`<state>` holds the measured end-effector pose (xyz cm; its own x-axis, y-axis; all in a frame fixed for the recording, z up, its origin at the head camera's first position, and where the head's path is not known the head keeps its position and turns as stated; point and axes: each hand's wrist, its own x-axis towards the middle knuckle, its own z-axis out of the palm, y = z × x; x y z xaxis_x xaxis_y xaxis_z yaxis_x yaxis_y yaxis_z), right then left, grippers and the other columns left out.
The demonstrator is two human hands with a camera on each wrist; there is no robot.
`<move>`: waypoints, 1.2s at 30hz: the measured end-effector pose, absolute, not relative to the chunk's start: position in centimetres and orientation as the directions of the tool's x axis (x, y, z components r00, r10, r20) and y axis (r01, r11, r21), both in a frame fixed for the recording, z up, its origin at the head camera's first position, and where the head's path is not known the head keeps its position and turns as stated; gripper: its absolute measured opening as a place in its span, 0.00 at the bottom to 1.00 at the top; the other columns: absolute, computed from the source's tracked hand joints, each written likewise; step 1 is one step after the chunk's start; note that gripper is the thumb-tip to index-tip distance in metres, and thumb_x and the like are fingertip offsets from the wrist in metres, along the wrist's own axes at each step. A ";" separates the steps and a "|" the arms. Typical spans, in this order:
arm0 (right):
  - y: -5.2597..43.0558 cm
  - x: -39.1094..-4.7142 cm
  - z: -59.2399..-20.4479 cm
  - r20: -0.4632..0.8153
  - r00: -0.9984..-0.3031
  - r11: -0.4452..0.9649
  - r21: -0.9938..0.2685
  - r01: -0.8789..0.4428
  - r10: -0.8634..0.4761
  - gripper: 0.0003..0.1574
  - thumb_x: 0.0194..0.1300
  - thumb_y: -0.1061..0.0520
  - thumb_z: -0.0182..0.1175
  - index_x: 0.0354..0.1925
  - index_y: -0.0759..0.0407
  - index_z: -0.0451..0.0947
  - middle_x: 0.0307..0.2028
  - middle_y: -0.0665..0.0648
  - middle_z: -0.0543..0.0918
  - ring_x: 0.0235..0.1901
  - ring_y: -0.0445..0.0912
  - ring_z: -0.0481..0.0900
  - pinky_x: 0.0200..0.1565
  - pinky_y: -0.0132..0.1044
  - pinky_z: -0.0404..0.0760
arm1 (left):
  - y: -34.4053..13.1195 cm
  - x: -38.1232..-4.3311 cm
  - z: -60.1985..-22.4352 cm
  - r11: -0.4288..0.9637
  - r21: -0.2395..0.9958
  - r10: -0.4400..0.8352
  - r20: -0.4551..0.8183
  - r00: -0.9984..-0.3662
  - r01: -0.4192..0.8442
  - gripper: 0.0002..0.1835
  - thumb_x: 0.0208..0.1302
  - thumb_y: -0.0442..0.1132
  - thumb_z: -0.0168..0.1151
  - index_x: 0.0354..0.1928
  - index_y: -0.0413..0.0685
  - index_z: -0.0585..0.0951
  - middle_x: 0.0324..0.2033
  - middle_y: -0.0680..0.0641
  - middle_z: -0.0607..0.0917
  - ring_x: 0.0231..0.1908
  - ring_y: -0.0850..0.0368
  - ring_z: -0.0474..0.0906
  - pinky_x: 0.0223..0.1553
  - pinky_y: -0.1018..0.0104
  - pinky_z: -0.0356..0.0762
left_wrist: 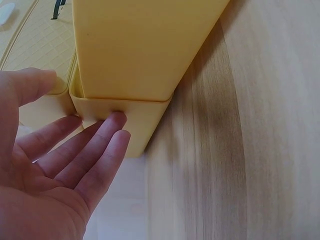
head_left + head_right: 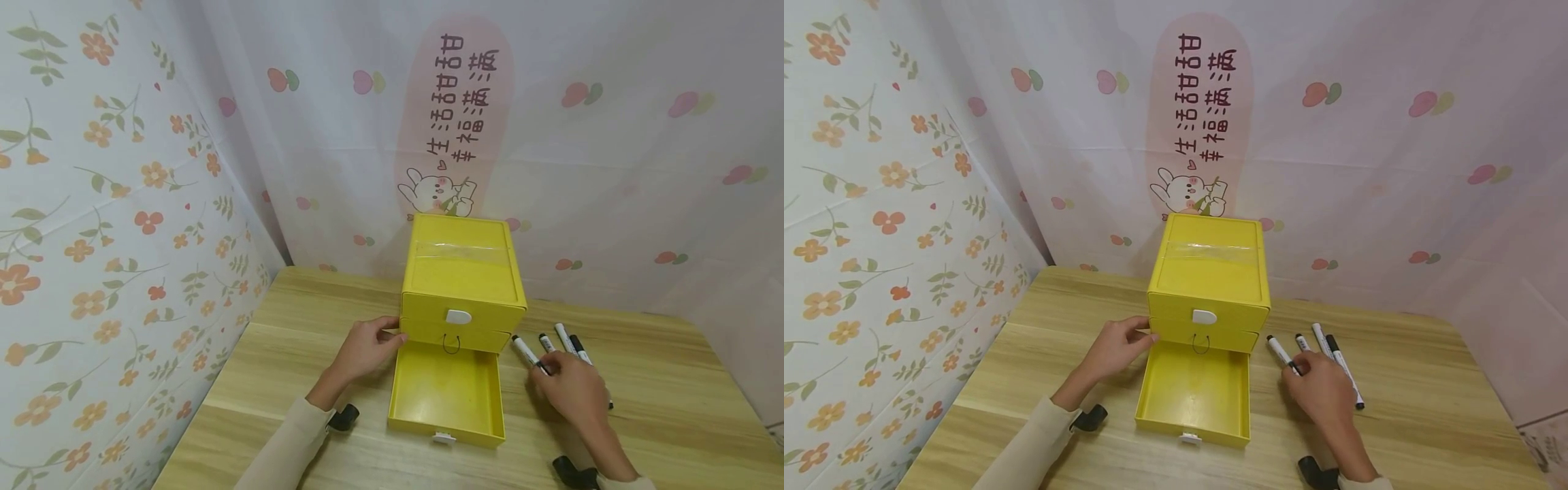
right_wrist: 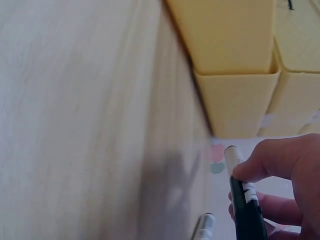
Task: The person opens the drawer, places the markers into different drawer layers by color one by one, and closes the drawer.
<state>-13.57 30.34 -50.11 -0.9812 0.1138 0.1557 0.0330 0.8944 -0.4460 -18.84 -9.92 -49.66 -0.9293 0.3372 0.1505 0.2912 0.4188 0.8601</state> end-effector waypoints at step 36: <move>26.5 -8.4 -45.0 0.296 -0.955 0.924 -0.357 -0.136 -0.026 0.09 0.56 0.54 0.79 0.35 0.52 0.89 0.30 0.43 0.83 0.24 0.39 0.73 0.21 0.37 0.68 | -9.9 -18.8 -49.9 0.410 0.862 0.338 0.158 -0.928 0.297 0.25 0.80 0.45 0.68 0.69 0.34 0.82 0.62 0.38 0.88 0.50 0.50 0.93 0.48 0.61 0.91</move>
<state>-8.37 26.45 -45.00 -0.9549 -0.0258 0.2959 -0.1356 0.9242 -0.3570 -18.81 -9.94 -49.89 -0.9278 0.3379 0.1584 0.2967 0.4104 0.8623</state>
